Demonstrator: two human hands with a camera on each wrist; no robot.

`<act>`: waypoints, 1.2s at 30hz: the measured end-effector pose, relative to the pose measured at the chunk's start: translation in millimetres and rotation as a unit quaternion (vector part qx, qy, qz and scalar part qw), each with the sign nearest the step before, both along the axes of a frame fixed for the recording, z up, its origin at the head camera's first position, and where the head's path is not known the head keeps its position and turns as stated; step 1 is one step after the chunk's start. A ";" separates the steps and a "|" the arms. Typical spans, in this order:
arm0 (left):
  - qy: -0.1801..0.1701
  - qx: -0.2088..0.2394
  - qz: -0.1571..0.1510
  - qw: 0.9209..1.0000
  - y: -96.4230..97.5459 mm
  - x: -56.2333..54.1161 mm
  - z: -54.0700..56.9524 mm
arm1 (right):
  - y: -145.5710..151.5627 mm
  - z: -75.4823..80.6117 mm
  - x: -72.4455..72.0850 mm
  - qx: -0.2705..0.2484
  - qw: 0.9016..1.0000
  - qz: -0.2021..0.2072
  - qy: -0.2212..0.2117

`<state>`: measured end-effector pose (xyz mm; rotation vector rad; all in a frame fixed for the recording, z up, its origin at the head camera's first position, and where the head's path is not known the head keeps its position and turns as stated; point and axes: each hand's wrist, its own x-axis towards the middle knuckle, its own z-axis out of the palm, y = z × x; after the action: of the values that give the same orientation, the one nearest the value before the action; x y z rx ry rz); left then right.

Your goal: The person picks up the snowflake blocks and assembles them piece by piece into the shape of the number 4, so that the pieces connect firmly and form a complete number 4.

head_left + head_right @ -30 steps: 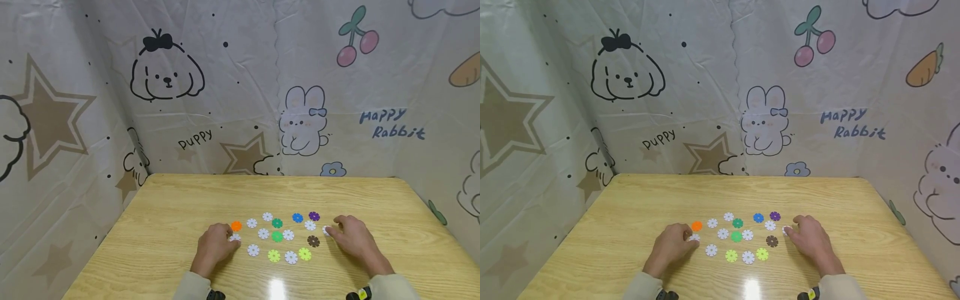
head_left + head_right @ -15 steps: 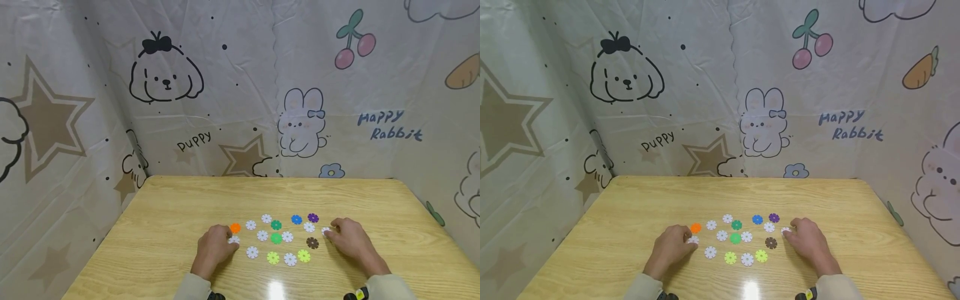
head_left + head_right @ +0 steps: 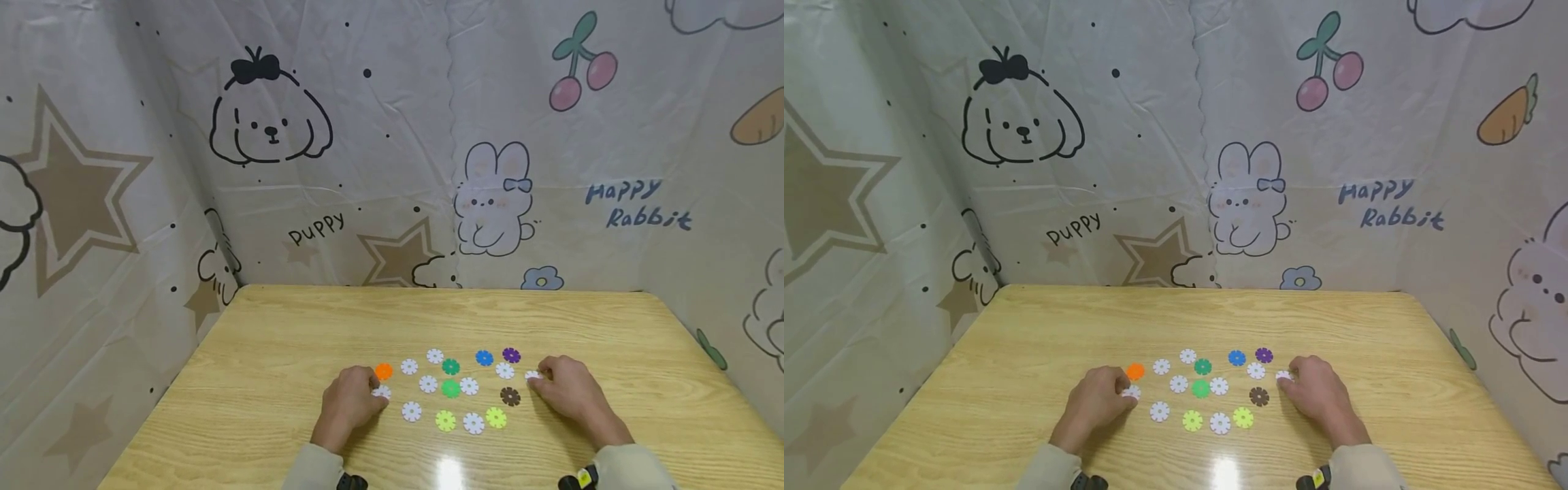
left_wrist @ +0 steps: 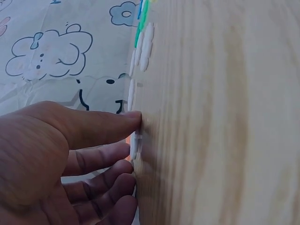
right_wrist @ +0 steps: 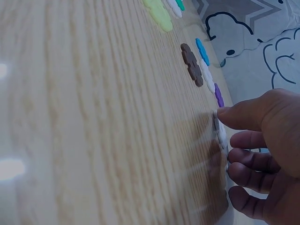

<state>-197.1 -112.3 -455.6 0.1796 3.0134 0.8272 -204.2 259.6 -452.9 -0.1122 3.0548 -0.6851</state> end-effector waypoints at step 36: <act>0.014 0.069 -0.039 0.997 -4.7 4.9 -0.2 | 8.0 -0.6 -2.7 -0.096 0.994 -0.023 -0.046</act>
<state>-192.2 -116.9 -455.7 0.3114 2.9535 1.0329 -206.9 267.6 -453.4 -0.0116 2.9063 -0.9589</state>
